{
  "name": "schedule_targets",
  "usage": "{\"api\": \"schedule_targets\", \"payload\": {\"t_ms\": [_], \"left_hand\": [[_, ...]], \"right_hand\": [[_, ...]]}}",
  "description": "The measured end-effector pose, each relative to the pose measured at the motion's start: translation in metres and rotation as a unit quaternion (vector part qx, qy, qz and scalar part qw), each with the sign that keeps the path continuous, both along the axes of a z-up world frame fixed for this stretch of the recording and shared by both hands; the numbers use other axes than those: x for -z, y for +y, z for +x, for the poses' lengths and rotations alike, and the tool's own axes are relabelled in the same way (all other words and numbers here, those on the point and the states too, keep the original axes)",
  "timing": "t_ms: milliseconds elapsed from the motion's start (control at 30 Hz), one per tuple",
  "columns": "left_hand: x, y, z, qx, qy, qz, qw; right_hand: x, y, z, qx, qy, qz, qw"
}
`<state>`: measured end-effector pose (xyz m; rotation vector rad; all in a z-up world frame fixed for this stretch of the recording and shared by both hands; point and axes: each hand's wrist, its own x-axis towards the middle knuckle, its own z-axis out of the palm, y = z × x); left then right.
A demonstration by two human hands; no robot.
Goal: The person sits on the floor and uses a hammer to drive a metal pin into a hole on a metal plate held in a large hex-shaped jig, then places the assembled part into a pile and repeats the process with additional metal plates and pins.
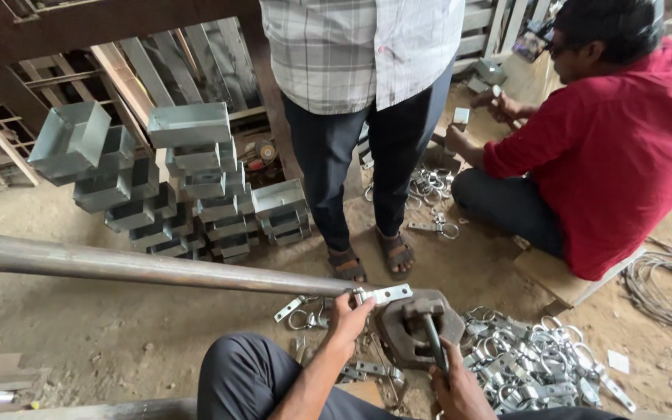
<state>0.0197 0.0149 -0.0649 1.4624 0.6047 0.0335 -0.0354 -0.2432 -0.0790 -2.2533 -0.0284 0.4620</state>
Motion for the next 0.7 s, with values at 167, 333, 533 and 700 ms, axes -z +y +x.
{"api": "schedule_targets", "payload": {"t_ms": [167,333,533,700], "left_hand": [[0.019,0.0,0.009,0.074,0.131,-0.021,0.988],[0.028,-0.001,0.005,0.089,0.076,0.016,0.993],[0.023,0.001,0.008,0.096,0.121,0.04,0.987],[0.038,0.0,0.011,0.082,0.126,0.051,0.987]], "right_hand": [[0.032,-0.003,0.012,-0.025,-0.009,-0.003,1.0],[0.031,-0.001,0.018,0.017,0.024,-0.002,1.0],[0.039,-0.004,0.021,0.082,0.023,0.06,0.995],[0.01,-0.013,0.015,0.049,-0.035,0.01,0.998]]}}
